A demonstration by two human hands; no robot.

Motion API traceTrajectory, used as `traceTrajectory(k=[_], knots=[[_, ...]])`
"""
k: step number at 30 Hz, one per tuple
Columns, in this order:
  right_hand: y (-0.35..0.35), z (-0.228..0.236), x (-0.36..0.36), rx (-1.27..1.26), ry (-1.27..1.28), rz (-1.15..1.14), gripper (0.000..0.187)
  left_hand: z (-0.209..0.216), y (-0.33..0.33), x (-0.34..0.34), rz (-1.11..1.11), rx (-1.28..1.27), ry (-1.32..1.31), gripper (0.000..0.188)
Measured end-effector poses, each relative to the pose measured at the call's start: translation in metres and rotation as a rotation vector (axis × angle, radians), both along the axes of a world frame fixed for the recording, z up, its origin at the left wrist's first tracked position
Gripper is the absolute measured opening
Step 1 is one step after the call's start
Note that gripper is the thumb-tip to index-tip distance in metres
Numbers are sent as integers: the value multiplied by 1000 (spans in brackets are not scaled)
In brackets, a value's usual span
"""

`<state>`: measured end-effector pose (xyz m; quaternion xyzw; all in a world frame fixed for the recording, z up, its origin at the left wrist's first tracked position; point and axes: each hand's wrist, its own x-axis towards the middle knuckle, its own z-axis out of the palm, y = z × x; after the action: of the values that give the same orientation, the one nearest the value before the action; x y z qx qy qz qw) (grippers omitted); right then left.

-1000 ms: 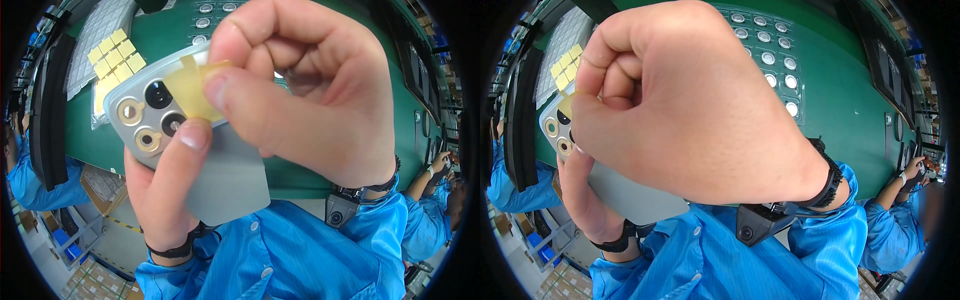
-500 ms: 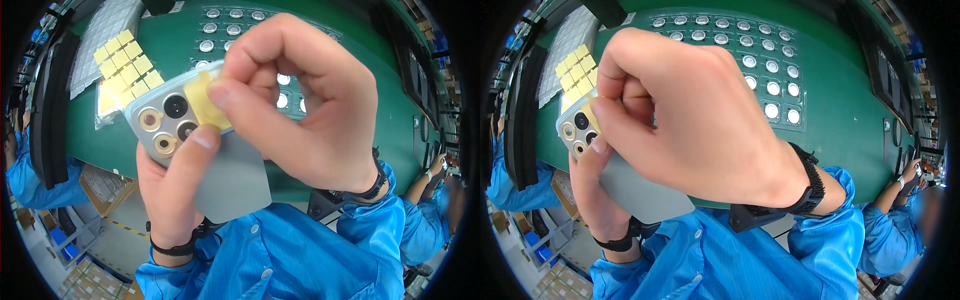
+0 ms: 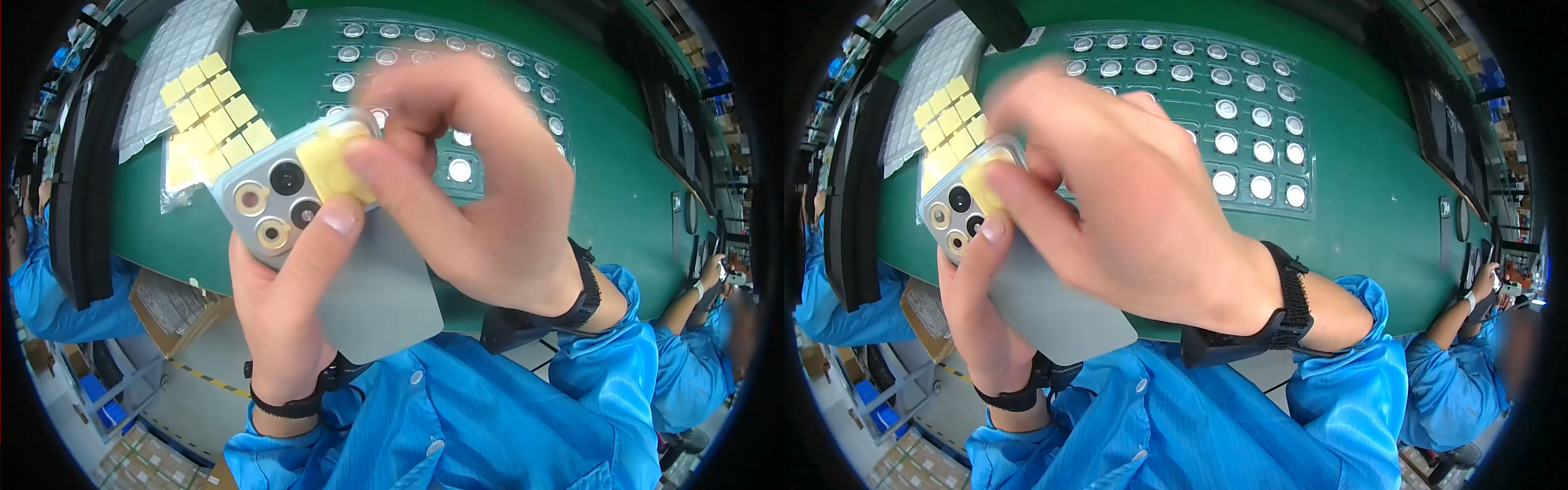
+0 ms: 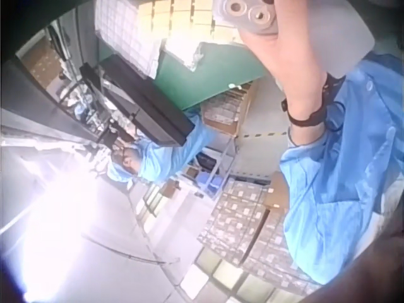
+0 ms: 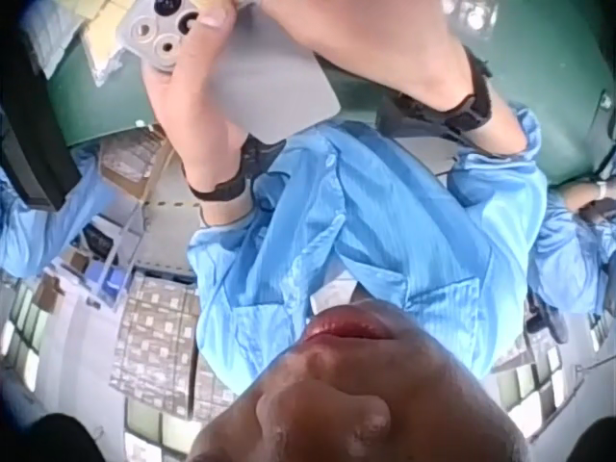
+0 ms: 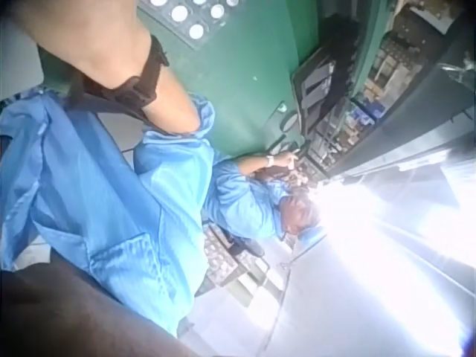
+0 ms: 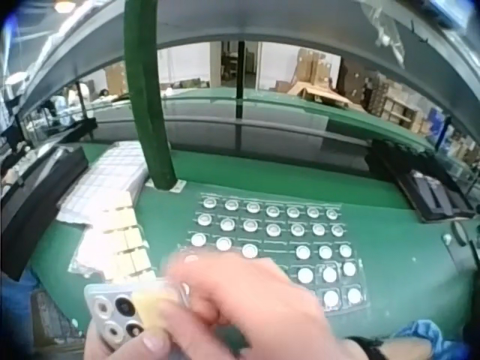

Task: Applying small circular components and yellow adhesive labels to the back panel of a smartphone in a factory assembly line.

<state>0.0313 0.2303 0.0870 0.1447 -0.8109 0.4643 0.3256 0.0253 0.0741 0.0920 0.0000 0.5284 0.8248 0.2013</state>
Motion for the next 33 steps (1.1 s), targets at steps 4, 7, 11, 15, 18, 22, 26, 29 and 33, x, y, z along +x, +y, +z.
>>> traceTrajectory(k=[4,7,11,15,18,22,26,29,33], knots=[[6,12,2,-387,-324,68,32,4,-11,-4,-278,79,-132,48],[11,19,5,-452,-522,204,21,7,-7,-1,-235,24,-85,50],[12,23,10,-311,-640,281,12,10,-2,7,-187,72,-75,47],[12,18,9,-604,-819,338,24,1,-4,5,-246,60,-58,50],[16,21,6,-691,-855,413,20,-3,-5,4,-302,108,-90,50],[1,3,1,-296,-181,153,13,0,-3,8,-153,88,-181,47],[5,-4,-4,-58,-55,182,10,-3,0,14,65,75,-199,45],[6,-8,-4,-75,-38,177,10,-6,-4,11,30,-16,-96,45],[5,1,-5,-118,-25,219,5,-3,-4,12,-42,35,-73,50]])
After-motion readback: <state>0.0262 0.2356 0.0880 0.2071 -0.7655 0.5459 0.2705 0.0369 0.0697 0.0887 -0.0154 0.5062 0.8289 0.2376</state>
